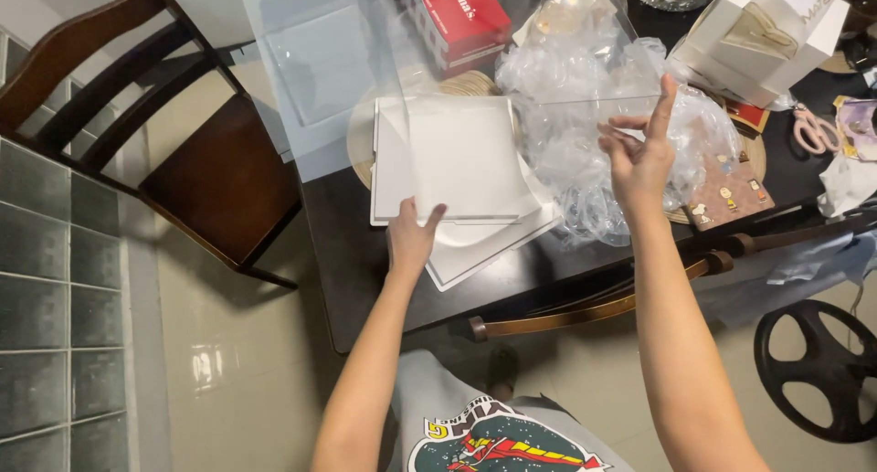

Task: The person removes a clear plastic sheet from a stack of white boards and folds it into a box shape before placing a white board inside.

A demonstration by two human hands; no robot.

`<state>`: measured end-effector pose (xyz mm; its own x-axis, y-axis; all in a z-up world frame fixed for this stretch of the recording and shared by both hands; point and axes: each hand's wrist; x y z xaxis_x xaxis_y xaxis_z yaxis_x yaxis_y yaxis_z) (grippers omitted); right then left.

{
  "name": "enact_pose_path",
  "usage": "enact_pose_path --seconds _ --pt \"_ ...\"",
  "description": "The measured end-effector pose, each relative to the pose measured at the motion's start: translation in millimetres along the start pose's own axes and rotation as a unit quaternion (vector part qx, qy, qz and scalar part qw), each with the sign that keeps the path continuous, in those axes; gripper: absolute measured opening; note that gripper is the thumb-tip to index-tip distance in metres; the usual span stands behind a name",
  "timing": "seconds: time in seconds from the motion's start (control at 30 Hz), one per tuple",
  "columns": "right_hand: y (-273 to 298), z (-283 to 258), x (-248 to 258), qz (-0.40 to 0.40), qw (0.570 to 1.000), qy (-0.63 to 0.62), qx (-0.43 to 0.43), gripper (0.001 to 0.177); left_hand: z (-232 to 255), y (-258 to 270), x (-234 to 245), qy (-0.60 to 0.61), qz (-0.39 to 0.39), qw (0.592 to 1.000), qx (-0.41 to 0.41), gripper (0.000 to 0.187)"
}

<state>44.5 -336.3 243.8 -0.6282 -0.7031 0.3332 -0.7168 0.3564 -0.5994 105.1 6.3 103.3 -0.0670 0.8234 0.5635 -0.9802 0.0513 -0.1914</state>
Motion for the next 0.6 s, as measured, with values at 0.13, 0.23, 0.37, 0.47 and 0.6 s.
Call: enact_pose_path --seconds 0.13,0.23,0.37,0.47,0.6 --pt "3 1 -4 -0.006 1.0 -0.012 -0.004 0.102 12 5 10 0.031 0.046 0.998 0.016 0.086" --pt "7 -15 -8 -0.008 1.0 -0.018 0.02 0.103 -45 -9 -3 0.02 0.146 0.988 -0.038 0.094" --pt "4 -43 -17 -0.023 0.998 0.049 0.018 0.103 -129 -42 -12 0.179 0.023 0.98 0.089 0.059" --pt "3 -59 -25 -0.029 0.997 0.072 0.011 0.1 -134 -76 -1 0.144 -0.026 0.974 0.175 0.055" --pt "2 -69 -31 -0.025 0.995 0.095 0.019 0.098 -150 -132 -4 0.115 -0.169 0.933 0.296 0.1"
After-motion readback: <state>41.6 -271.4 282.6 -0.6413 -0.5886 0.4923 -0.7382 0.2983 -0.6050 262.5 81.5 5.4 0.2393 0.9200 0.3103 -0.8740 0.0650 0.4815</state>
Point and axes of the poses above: each hand's wrist, its own y-axis away from the middle knuckle, its own x-axis out of the back of the hand, z = x × y, and after that the axes turned 4 degrees about z, right-handed
